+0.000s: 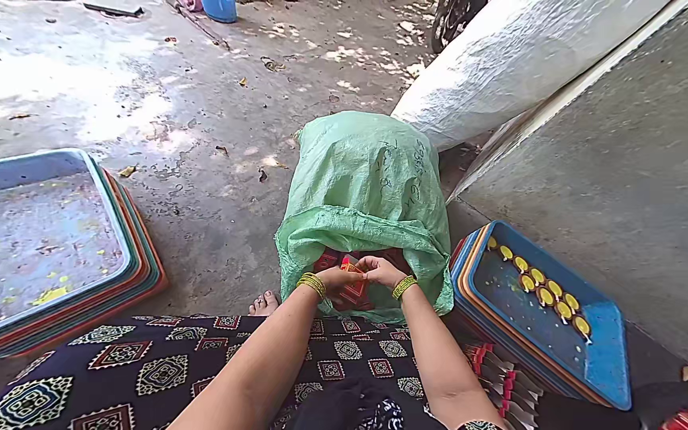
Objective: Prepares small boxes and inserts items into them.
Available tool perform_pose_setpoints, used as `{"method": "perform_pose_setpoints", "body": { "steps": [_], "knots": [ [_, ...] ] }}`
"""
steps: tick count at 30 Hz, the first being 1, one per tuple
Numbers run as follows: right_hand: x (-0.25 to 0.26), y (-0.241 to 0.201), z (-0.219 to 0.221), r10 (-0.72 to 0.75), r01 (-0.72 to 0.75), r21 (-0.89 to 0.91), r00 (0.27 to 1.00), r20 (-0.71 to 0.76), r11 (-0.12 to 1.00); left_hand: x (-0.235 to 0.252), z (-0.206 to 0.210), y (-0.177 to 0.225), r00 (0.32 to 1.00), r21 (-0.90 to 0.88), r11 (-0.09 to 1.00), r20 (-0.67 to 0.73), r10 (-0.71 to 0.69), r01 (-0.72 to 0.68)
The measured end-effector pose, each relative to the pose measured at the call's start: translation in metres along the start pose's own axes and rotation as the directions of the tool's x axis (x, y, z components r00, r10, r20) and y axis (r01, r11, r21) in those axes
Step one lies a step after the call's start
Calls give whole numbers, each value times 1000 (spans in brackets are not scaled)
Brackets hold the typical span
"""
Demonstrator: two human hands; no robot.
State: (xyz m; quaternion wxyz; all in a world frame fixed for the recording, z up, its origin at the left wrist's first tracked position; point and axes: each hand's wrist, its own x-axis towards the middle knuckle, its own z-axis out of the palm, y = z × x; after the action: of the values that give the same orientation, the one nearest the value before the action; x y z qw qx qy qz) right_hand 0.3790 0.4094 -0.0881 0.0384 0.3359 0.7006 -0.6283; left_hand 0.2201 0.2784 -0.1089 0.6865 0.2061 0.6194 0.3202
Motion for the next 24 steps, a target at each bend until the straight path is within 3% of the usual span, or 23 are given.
{"method": "perform_pose_setpoints", "body": {
  "steps": [2, 4, 5, 7, 10, 12, 16, 18, 20, 22, 24],
  "knots": [
    [12, -1, 10, 87, -64, 101, 967, -238, 993, -5, -8, 2, 990, 53, 998, -138, -35, 42],
    [33, 6, 13, 250, -217, 125, 838, -484, 968, -12, -11, 6, 969, 215, 969, -239, -65, 118],
    [43, 14, 13, 300, -305, 83, 789, -536, 949, -14, -12, 8, 962, 300, 941, -261, -78, 157],
    [53, 28, 16, 330, -427, -73, 786, -522, 901, -14, -10, 8, 956, 411, 888, -278, -94, 207],
    [68, 42, 27, 347, -494, -263, 822, -452, 829, -14, -8, 12, 960, 517, 826, -264, -94, 223],
    [76, 49, 31, 315, -477, -292, 829, -461, 829, -14, -9, 13, 963, 571, 792, -257, -75, 215],
    [72, 33, 31, 284, -380, -104, 822, -494, 919, -14, -10, 14, 961, 571, 792, -268, -67, 215],
    [57, 14, 23, 299, -444, -185, 805, -513, 877, -18, -10, 16, 960, 542, 811, -267, -83, 221],
    [32, -7, 7, 298, -505, -396, 827, -478, 767, -19, -8, 16, 958, 521, 823, -274, -90, 226],
    [-1, -23, -10, 269, -453, -550, 883, -384, 702, -20, -6, 16, 962, 484, 851, -262, -81, 204],
    [-33, -30, -25, 203, -280, -555, 959, -197, 784, -15, -6, 10, 971, 429, 890, -231, -57, 154]
  ]
}}
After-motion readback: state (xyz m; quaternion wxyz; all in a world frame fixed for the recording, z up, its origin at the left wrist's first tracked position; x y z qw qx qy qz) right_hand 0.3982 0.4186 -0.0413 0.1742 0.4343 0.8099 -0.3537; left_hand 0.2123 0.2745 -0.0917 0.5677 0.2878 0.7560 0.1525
